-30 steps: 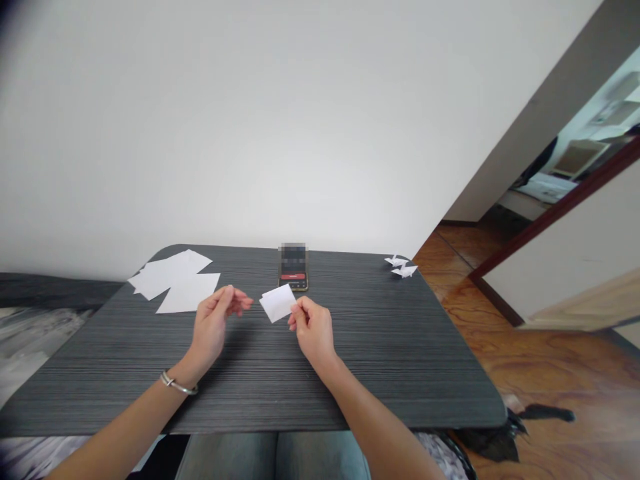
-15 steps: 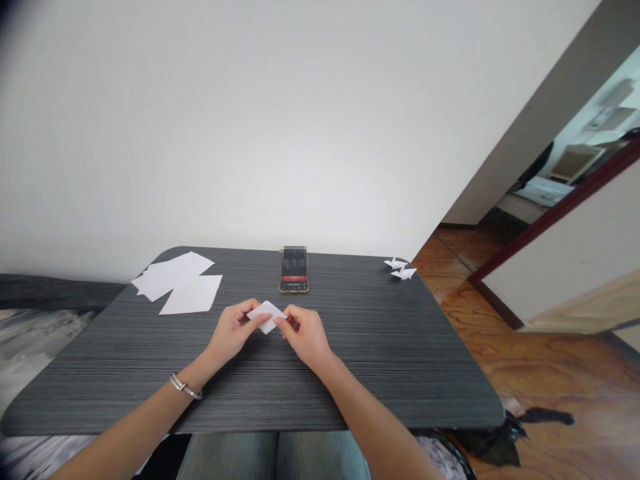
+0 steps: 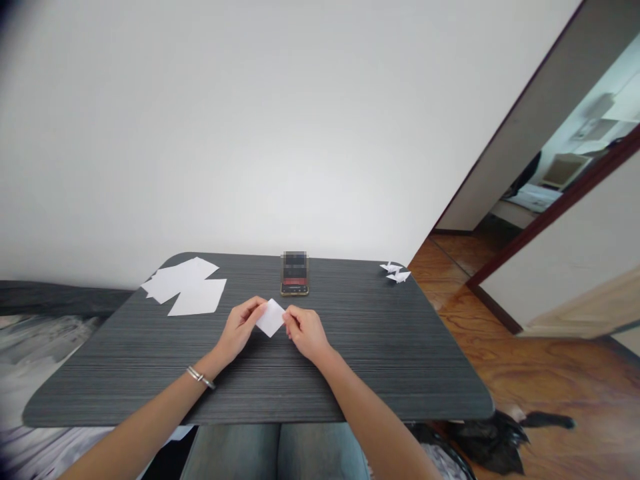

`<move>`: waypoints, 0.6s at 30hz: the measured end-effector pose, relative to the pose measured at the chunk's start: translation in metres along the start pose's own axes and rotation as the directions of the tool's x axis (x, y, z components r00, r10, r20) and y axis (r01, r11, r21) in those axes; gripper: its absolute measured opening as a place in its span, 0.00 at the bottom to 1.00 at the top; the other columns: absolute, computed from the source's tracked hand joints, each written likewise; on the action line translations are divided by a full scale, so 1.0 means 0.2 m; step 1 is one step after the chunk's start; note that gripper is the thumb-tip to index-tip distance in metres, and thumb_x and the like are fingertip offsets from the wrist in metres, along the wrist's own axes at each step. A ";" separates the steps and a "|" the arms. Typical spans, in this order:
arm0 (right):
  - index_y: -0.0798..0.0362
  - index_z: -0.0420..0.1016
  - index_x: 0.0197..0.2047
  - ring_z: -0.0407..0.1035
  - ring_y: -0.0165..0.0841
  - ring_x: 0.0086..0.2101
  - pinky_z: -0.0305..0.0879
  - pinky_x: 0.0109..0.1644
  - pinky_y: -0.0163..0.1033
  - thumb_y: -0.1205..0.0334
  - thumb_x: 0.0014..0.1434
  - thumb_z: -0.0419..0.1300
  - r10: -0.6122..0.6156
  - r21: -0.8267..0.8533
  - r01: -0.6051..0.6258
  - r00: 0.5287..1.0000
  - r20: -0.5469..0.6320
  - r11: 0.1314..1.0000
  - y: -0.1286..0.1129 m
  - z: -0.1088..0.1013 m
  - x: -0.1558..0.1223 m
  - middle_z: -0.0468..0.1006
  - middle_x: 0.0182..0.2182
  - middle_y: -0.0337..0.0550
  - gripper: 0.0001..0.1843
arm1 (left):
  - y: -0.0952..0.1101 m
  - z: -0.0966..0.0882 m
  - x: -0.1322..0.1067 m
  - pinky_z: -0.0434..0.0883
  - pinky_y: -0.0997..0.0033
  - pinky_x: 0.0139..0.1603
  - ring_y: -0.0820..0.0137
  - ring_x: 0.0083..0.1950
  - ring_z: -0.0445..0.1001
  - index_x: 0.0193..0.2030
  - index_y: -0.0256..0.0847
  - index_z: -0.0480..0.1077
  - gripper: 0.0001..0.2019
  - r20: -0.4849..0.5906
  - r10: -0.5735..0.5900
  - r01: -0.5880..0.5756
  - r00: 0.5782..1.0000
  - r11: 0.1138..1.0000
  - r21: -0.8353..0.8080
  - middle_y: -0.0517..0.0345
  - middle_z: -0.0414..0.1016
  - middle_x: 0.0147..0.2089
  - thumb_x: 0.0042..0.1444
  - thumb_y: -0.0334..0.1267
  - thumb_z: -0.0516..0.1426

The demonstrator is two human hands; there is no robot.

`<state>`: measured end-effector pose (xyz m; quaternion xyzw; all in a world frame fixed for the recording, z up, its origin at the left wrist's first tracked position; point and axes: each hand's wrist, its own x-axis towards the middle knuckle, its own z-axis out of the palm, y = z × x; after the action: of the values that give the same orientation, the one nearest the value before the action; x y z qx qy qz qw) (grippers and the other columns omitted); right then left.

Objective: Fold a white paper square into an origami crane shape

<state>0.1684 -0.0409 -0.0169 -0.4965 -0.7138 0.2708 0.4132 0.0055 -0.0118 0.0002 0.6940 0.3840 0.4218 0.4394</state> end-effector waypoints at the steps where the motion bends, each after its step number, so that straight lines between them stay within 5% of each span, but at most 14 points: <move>1: 0.52 0.62 0.22 0.63 0.26 0.17 0.57 0.25 0.30 0.62 0.60 0.47 -0.006 -0.012 0.006 1.000 0.008 1.000 0.01 0.00 0.00 0.66 0.15 0.33 0.16 | 0.00 0.00 0.00 0.61 0.77 0.28 0.74 0.27 0.65 0.33 0.36 0.65 0.11 0.021 -0.002 0.003 1.000 0.999 -0.034 0.61 0.68 0.26 0.54 0.43 0.52; 8: 0.53 0.63 0.23 0.61 0.26 0.17 0.56 0.23 0.30 0.58 0.59 0.50 0.021 0.000 -0.021 0.999 -0.046 1.000 0.05 0.01 0.00 0.66 0.14 0.33 0.15 | -0.03 0.00 0.02 0.57 0.79 0.23 0.77 0.22 0.62 0.27 0.38 0.58 0.11 0.051 -0.039 0.045 0.998 0.992 -0.118 0.65 0.65 0.21 0.50 0.41 0.56; 13: 0.53 0.64 0.22 0.62 0.26 0.17 0.56 0.22 0.30 0.57 0.54 0.56 -0.001 0.010 0.001 0.999 0.034 1.000 0.04 0.02 0.00 0.69 0.15 0.34 0.12 | -0.02 -0.01 0.01 0.54 0.80 0.21 0.79 0.20 0.57 0.25 0.38 0.56 0.12 0.045 0.001 0.005 0.999 0.992 -0.126 0.67 0.60 0.19 0.52 0.42 0.54; 18: 0.53 0.62 0.21 0.64 0.27 0.18 0.57 0.24 0.30 0.58 0.58 0.52 -0.050 -0.024 0.050 0.998 0.029 0.998 0.04 0.03 -0.02 0.70 0.16 0.36 0.15 | -0.01 -0.01 0.00 0.55 0.79 0.22 0.79 0.21 0.56 0.24 0.37 0.58 0.14 0.010 0.033 -0.032 0.999 0.994 -0.107 0.66 0.57 0.19 0.54 0.43 0.52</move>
<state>0.1676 -0.0410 -0.0264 -0.4797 -0.7350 0.2584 0.4035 0.0026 -0.0106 -0.0011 0.6782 0.3470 0.4447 0.4710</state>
